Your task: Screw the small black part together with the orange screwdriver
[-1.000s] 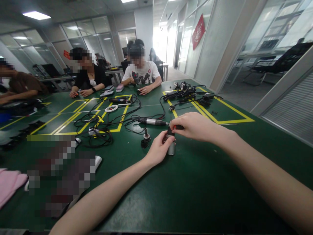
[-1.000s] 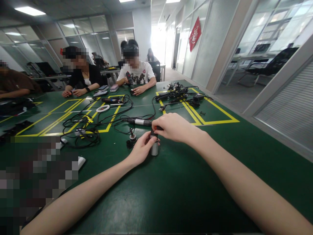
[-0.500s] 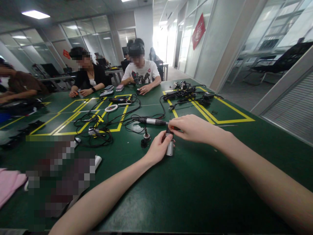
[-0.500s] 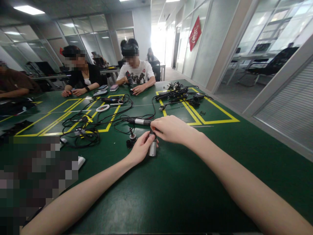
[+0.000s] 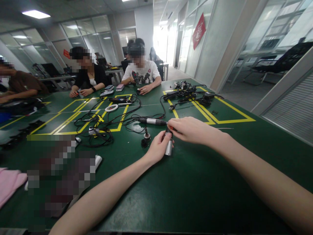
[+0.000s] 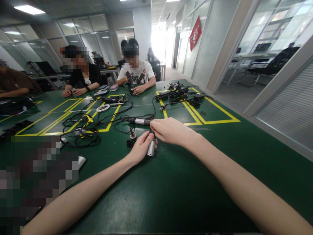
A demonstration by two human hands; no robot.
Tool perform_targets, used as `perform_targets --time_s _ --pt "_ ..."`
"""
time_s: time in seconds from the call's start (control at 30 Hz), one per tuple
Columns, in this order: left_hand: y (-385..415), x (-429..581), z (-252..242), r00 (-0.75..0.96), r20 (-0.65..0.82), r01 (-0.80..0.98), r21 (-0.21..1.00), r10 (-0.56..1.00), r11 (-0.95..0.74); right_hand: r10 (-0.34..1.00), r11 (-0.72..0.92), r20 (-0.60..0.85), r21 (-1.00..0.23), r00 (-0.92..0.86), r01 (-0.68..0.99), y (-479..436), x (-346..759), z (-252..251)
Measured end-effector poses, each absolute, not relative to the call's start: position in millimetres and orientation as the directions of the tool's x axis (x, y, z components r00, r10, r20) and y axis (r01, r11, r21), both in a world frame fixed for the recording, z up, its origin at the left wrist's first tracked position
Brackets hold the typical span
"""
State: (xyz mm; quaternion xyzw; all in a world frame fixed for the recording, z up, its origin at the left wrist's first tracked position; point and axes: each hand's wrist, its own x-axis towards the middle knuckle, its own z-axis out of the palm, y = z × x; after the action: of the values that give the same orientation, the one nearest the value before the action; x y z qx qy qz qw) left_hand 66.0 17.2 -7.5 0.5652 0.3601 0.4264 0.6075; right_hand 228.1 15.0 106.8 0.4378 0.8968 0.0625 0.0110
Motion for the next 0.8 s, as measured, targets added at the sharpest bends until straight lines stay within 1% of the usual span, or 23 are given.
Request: perform_targets --time_s 0.2,0.4,0.6,0.7,0.8 --pt "16.0 66.2 -4.9 0.366 0.073 -0.153 0.988 0.928 -0.018 0.793 0.599 0.039 0.131 -0.608 0.79 12.3 223.7 108.6" --pt "18.8 66.7 -5.9 0.367 0.081 -0.214 0.977 0.927 -0.001 0.774 0.626 0.05 0.096 -0.632 0.774 12.4 222.8 106.7" --pt "21.8 67.1 -9.2 0.368 0.022 -0.192 0.98 0.93 0.053 0.777 0.628 0.007 0.06 -0.629 0.776 13.1 223.5 107.3" --pt "20.8 67.4 -8.9 0.36 0.033 -0.189 0.981 0.932 0.038 0.775 0.631 0.018 0.038 -0.632 0.775 14.7 225.0 106.8" --pt "19.6 67.3 -8.5 0.346 0.06 -0.164 0.986 0.936 -0.002 0.777 0.629 0.033 -0.011 -0.628 0.778 16.4 226.6 104.9"
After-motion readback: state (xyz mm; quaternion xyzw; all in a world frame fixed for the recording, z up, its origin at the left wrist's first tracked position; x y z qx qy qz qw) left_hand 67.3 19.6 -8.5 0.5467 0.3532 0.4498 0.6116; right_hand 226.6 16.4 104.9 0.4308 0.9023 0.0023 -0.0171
